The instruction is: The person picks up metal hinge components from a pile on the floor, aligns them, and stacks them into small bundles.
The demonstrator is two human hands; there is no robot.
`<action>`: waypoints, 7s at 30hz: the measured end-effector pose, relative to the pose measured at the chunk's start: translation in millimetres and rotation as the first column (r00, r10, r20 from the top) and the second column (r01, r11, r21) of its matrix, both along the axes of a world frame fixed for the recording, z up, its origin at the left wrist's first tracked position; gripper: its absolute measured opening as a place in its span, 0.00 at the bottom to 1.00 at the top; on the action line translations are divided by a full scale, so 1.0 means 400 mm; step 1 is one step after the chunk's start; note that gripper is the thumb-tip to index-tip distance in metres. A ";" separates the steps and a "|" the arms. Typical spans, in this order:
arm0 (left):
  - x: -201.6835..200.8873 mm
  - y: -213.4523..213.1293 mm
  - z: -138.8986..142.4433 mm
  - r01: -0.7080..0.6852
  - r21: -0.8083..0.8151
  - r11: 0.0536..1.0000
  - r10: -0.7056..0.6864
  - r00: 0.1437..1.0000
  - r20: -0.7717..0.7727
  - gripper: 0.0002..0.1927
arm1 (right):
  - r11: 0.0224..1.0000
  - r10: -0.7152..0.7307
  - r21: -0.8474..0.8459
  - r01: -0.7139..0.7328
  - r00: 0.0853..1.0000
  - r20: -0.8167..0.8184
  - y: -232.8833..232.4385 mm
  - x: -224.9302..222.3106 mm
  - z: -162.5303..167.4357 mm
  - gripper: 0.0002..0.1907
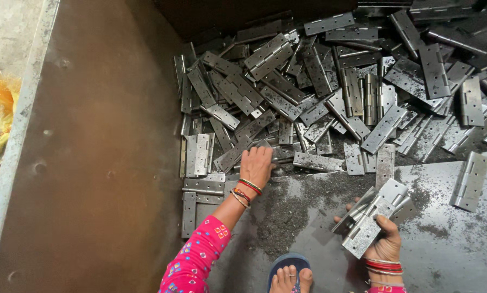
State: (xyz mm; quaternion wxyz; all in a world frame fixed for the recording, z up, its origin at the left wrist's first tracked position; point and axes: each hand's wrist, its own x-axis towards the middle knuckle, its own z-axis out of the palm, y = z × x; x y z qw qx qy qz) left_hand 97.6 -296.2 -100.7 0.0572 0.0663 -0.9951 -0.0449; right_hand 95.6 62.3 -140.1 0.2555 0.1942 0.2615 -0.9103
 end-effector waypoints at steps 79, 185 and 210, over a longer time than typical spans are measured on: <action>0.066 -0.183 0.007 -0.173 0.178 0.969 0.158 0.983 0.092 0.33 | 0.994 0.103 0.016 -0.107 0.982 0.161 -0.012 0.023 0.018 0.35; -0.143 0.620 0.194 0.088 0.995 0.046 -0.552 0.832 -0.048 0.40 | 0.543 0.221 0.756 0.366 0.806 -0.549 0.269 -0.079 0.189 0.24; -0.099 0.586 0.019 0.163 0.986 -0.030 -0.487 0.859 -0.157 0.32 | 0.619 0.269 0.734 0.280 0.802 -0.532 0.244 -0.048 0.093 0.29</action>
